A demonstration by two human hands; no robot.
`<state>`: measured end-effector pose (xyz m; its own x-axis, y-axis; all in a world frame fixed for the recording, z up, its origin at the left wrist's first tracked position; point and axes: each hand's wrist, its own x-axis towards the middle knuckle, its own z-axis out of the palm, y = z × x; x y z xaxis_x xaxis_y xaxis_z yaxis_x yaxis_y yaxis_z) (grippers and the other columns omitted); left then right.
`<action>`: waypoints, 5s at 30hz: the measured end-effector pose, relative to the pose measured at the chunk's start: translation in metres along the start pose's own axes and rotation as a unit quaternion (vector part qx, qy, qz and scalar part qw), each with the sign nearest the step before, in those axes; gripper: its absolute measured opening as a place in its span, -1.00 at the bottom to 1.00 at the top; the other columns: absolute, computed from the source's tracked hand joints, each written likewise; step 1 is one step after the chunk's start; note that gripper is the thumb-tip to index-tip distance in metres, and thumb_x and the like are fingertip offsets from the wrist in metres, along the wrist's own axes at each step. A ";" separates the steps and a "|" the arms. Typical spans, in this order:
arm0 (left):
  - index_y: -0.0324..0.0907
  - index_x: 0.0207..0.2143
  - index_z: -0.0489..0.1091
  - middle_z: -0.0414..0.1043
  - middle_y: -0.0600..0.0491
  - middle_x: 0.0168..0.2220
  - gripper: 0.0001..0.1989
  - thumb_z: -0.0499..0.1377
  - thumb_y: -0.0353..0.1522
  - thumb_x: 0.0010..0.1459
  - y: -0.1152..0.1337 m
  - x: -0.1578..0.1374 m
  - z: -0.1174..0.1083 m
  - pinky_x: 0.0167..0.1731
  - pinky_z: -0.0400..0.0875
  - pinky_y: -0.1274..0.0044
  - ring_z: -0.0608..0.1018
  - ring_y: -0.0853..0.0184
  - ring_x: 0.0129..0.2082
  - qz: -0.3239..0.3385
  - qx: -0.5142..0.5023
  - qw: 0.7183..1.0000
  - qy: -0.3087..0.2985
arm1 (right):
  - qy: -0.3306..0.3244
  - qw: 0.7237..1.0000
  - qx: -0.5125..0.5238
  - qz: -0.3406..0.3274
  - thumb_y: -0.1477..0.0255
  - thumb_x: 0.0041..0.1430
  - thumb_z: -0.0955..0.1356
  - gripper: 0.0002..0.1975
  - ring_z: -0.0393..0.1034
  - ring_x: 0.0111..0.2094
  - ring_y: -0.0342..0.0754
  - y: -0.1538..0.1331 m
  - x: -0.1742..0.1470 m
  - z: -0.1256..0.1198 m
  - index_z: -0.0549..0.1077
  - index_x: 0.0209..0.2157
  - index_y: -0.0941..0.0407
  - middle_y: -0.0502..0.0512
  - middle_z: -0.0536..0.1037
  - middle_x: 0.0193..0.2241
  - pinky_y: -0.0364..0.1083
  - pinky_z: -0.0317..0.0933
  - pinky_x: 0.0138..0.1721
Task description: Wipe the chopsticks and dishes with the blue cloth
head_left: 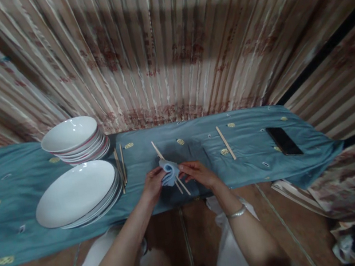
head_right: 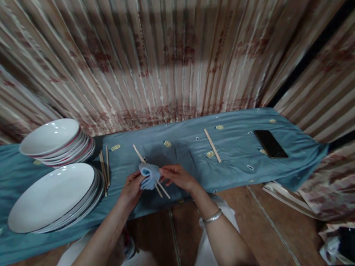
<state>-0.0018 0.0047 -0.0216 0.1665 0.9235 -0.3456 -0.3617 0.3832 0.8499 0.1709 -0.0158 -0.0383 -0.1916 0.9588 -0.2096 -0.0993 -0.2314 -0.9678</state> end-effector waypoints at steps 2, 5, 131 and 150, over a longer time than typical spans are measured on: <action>-0.27 -0.60 0.50 0.50 0.04 -0.63 -0.73 0.45 -0.36 -0.43 0.002 0.004 0.001 -0.55 0.32 0.59 0.50 0.37 -0.62 0.008 -0.010 1.000 0.017 | 0.005 1.000 0.007 0.002 -0.08 -0.19 0.45 -0.43 0.46 -0.41 -0.14 -0.001 0.000 0.000 0.54 -0.36 0.15 0.04 0.57 -0.46 -0.21 0.28 -0.46; -0.27 -0.57 0.50 0.51 0.04 -0.61 -0.73 0.45 -0.37 -0.40 0.009 0.010 0.001 -0.53 0.32 0.58 0.53 0.34 -0.56 0.032 -0.037 0.998 0.041 | -0.045 0.998 -0.013 0.038 -0.09 -0.15 0.43 -0.42 0.48 -0.40 -0.13 -0.004 -0.004 -0.004 0.54 -0.36 0.17 0.10 0.59 -0.42 -0.19 0.30 -0.45; -0.26 -0.61 0.50 0.34 0.14 -0.64 -0.68 0.36 -0.16 -0.29 -0.035 -0.016 0.008 -0.49 0.13 0.58 0.29 0.45 -0.58 -0.062 0.175 0.973 -0.139 | 0.190 0.971 0.135 -0.049 0.16 -0.39 0.55 -0.67 0.31 -0.50 -0.19 -0.009 0.026 -0.021 0.54 -0.56 0.06 -0.04 0.56 -0.48 -0.19 0.15 -0.50; -0.25 -0.63 0.48 0.35 0.11 -0.65 -0.67 0.38 -0.14 -0.30 -0.034 -0.014 0.005 -0.47 0.17 0.56 0.33 0.42 -0.57 -0.056 0.173 0.974 -0.134 | 0.118 0.986 0.115 -0.032 0.11 -0.32 0.55 -0.62 0.32 -0.55 -0.22 -0.007 0.018 -0.012 0.62 -0.47 0.10 0.02 0.59 -0.51 -0.24 0.16 -0.55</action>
<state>0.0131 -0.0213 -0.0436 0.4368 0.8209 -0.3679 -0.0034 0.4105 0.9118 0.1794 0.0054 -0.0369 0.0522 0.9779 -0.2023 -0.3274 -0.1746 -0.9286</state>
